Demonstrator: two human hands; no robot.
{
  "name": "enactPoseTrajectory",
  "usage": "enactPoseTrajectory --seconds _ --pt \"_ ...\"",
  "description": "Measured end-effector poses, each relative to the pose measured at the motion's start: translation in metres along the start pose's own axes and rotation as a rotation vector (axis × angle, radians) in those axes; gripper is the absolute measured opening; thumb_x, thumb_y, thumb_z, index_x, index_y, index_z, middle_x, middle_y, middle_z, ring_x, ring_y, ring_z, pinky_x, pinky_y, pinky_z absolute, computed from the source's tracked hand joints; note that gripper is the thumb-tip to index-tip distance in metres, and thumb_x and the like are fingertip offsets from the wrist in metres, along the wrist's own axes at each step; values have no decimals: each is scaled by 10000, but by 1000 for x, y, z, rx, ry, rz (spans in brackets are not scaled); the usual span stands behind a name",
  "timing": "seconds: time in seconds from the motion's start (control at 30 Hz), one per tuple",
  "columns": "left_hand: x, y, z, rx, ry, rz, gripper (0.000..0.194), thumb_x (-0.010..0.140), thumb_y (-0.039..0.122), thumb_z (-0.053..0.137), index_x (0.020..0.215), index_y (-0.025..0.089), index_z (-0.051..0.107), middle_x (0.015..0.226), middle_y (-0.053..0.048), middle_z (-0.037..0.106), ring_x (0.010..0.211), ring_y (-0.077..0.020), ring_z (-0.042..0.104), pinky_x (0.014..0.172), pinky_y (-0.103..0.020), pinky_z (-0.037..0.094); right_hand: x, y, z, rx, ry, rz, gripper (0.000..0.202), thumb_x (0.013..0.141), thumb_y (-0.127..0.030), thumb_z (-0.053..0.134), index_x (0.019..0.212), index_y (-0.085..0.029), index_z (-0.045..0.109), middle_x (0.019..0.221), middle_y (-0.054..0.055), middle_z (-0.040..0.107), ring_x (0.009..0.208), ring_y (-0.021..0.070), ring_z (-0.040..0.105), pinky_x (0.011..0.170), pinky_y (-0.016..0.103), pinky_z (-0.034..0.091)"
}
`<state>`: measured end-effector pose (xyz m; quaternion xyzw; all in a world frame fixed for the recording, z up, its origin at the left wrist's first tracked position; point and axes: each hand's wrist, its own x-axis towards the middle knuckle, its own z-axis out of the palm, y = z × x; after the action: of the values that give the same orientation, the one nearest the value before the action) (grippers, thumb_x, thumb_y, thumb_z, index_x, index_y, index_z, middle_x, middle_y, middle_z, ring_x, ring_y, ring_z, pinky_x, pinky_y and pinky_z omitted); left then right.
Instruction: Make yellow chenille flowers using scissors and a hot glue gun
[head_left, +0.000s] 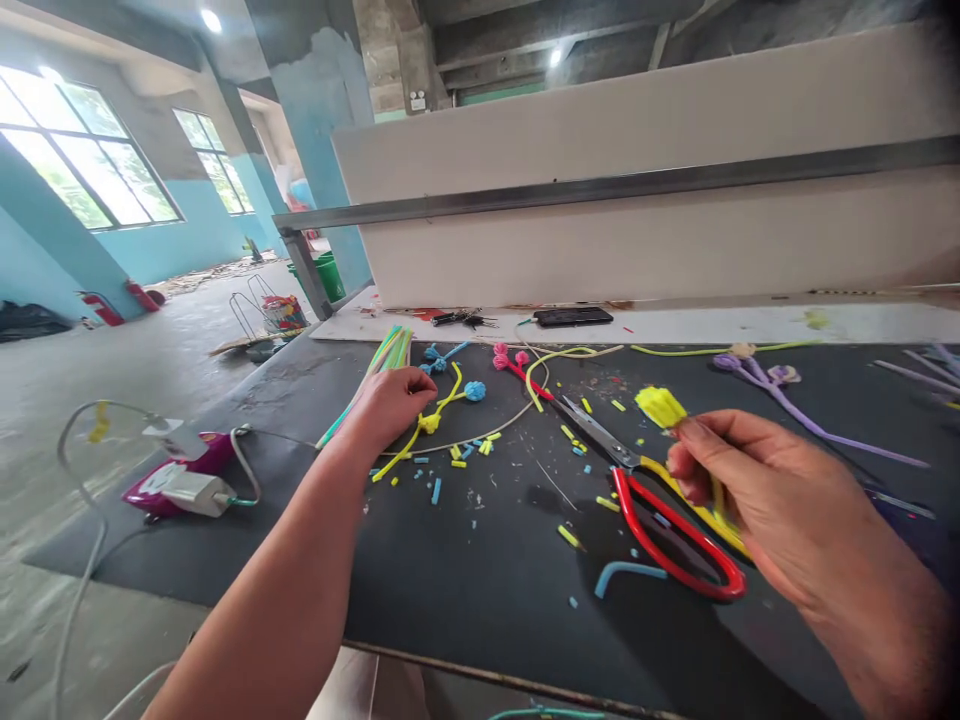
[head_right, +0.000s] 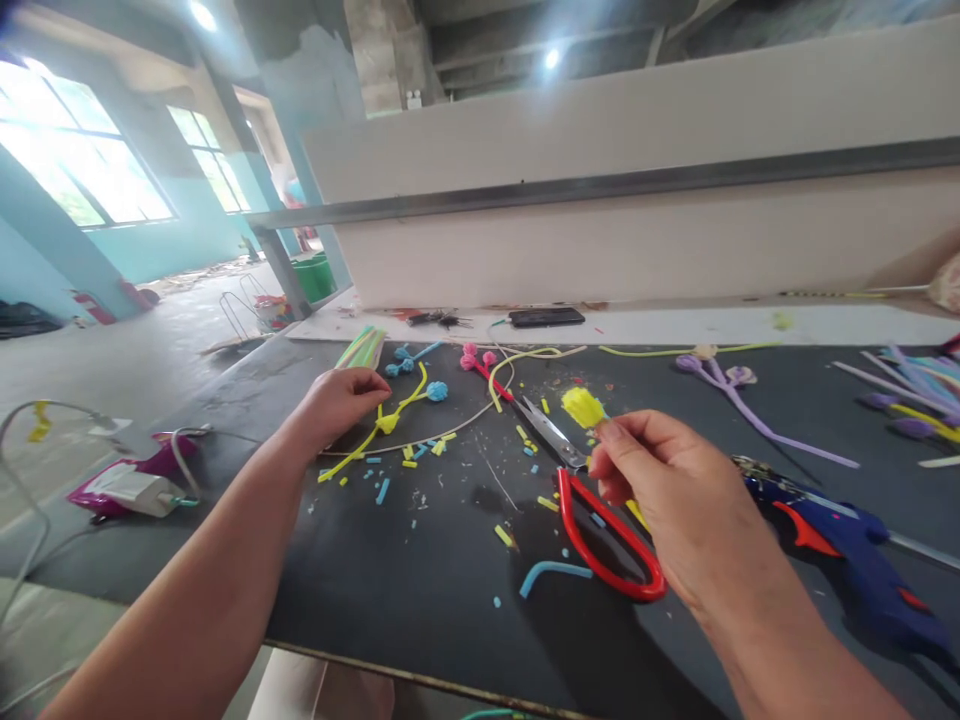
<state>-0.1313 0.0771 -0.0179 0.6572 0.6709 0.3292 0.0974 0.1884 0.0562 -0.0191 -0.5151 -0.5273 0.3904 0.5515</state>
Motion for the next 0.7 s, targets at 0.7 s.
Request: enactPoseTrajectory --seconds 0.7 --pt "61 127 119 93 -436 540 140 679 82 600 739 169 691 804 -46 678 813 -204 608 725 -295 441 3 4 -8 58 48 19 167 717 -319 654 716 -189 550 595 -32 579 465 76 483 470 205 398"
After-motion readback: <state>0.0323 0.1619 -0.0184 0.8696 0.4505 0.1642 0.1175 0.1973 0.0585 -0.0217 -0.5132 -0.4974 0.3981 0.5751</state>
